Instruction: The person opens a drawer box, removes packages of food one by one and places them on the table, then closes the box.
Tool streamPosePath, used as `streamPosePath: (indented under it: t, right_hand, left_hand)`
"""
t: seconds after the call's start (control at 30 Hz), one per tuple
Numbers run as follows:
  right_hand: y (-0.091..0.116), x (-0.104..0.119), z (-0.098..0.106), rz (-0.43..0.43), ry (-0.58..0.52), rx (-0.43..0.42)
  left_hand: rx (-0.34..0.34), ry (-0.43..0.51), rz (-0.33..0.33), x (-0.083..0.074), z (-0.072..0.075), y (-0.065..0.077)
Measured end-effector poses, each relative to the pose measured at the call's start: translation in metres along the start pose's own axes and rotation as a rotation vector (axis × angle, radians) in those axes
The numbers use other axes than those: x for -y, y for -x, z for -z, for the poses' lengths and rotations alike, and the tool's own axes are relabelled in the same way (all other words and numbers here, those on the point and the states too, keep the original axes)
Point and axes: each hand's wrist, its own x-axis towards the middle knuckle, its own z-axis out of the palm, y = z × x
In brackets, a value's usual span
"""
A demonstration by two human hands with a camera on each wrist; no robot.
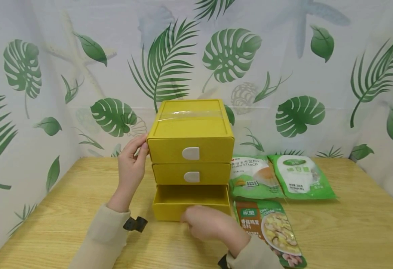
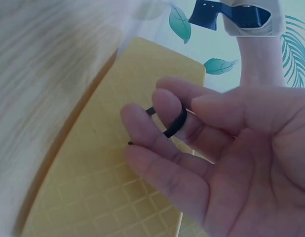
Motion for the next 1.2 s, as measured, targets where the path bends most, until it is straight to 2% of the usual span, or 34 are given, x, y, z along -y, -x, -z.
streamPosePath:
  t: [0.2, 0.6, 1.2]
  right_hand:
    - [-0.001, -0.003, -0.001, 0.013, 0.026, -0.037]
    - [-0.003, -0.011, -0.002, -0.007, -0.012, -0.06]
    - [-0.011, -0.026, -0.005, -0.008, 0.004, -0.117]
  left_hand:
    - [0.002, 0.005, 0.007, -0.001, 0.0, 0.0]
    - [-0.002, 0.005, 0.003, -0.001, 0.0, 0.001]
    - [-0.005, 0.002, 0.0, 0.0, 0.0, 0.001]
